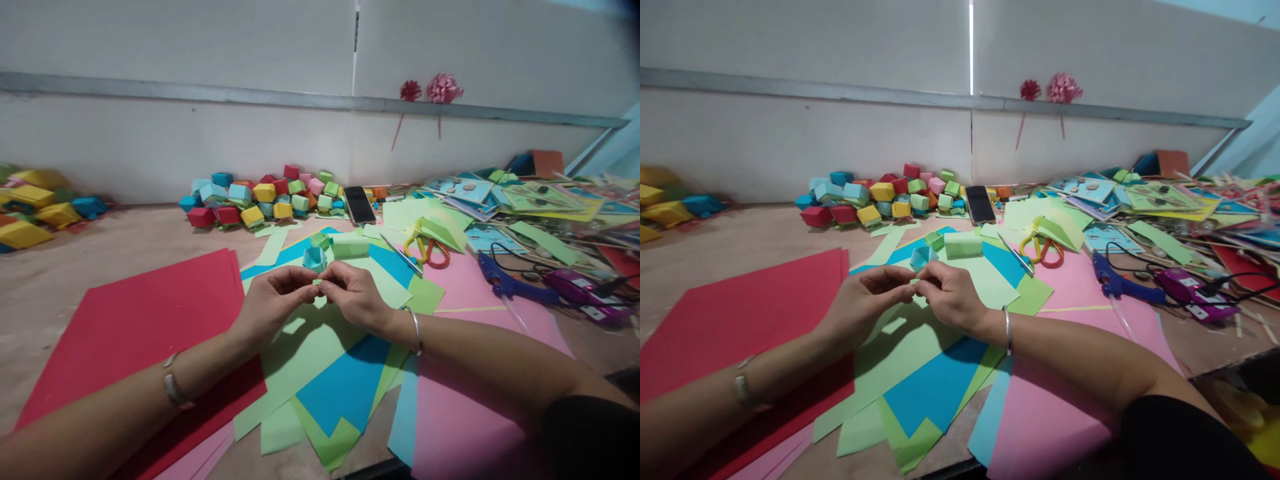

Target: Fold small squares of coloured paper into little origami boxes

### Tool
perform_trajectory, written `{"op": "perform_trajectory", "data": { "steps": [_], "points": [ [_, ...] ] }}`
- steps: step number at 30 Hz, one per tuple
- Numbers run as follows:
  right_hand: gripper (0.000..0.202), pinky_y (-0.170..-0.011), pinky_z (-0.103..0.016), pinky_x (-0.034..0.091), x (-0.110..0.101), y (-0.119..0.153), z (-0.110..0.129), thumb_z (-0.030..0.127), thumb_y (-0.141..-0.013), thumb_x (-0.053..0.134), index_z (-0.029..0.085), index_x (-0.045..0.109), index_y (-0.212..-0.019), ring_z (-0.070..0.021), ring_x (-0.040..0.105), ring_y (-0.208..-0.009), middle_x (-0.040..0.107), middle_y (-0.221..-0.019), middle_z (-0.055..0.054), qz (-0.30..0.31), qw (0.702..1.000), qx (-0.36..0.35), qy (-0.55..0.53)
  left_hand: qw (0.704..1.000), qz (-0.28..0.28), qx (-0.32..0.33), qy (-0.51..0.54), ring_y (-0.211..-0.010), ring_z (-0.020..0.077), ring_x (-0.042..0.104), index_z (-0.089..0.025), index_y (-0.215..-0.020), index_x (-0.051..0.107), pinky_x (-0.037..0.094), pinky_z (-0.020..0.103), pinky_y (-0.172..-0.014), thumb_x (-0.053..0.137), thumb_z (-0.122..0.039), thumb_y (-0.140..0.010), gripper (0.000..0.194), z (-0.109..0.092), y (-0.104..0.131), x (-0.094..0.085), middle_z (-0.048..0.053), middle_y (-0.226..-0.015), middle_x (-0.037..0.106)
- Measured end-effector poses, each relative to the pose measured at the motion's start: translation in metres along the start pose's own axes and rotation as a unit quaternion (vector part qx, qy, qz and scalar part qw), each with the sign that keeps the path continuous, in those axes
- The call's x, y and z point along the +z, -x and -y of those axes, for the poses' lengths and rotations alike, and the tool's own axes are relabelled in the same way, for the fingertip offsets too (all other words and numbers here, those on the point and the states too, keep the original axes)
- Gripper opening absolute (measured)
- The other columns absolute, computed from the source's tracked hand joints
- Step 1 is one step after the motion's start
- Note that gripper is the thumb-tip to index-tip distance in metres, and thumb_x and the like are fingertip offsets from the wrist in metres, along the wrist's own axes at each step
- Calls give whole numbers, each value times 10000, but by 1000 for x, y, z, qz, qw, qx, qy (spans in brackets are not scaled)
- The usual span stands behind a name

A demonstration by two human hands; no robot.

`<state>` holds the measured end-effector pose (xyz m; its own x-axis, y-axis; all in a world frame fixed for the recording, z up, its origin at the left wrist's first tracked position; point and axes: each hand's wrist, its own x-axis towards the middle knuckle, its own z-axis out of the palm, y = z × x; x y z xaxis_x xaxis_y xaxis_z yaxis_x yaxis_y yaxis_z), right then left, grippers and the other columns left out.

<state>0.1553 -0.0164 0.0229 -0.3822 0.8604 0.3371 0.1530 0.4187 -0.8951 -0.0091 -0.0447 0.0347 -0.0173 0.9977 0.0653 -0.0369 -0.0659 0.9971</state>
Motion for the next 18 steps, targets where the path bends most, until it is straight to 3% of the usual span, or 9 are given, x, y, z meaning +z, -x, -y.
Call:
{"op": "perform_trajectory", "data": {
  "steps": [6, 10, 14, 18],
  "points": [
    [103, -608, -253, 413, 3, 1, -1, 261, -867, 559, 192, 599, -803, -111, 564, -580, 639, -690, 10, 1, 1000, 19, 12, 1000, -7, -5, -2, -595, 155, 643, -175, -659, 718, 538, 273, -608, 936, -402, -491, 358, -2, -1, -1, 21, -614, 707],
    [136, -612, -254, 346, -2, -5, 0, 235, -858, 542, 196, 544, -728, -122, 511, -622, 600, -685, 1, 31, 990, -28, 134, 998, -7, -57, 12, -543, 125, 598, -157, -652, 725, 495, 238, -534, 958, -394, -448, 390, 3, -5, -6, 19, -583, 683],
    [255, -578, -259, 262, -7, -9, -3, 227, -863, 502, 199, 463, -612, -111, 405, -573, 478, -580, 26, 106, 976, -44, 186, 986, 69, -143, 47, -495, 99, 561, -147, -659, 718, 444, 203, -470, 960, -388, -489, 381, 9, -13, -13, 11, -550, 642],
    [313, -574, -262, 242, -8, -8, 0, 259, -858, 500, 199, 407, -565, -101, 340, -562, 388, -554, 40, 110, 982, -77, 131, 977, 131, -146, 82, -473, 71, 526, -145, -611, 686, 432, 174, -457, 974, -379, -467, 397, 3, -15, -12, -10, -528, 605]
  ]
}}
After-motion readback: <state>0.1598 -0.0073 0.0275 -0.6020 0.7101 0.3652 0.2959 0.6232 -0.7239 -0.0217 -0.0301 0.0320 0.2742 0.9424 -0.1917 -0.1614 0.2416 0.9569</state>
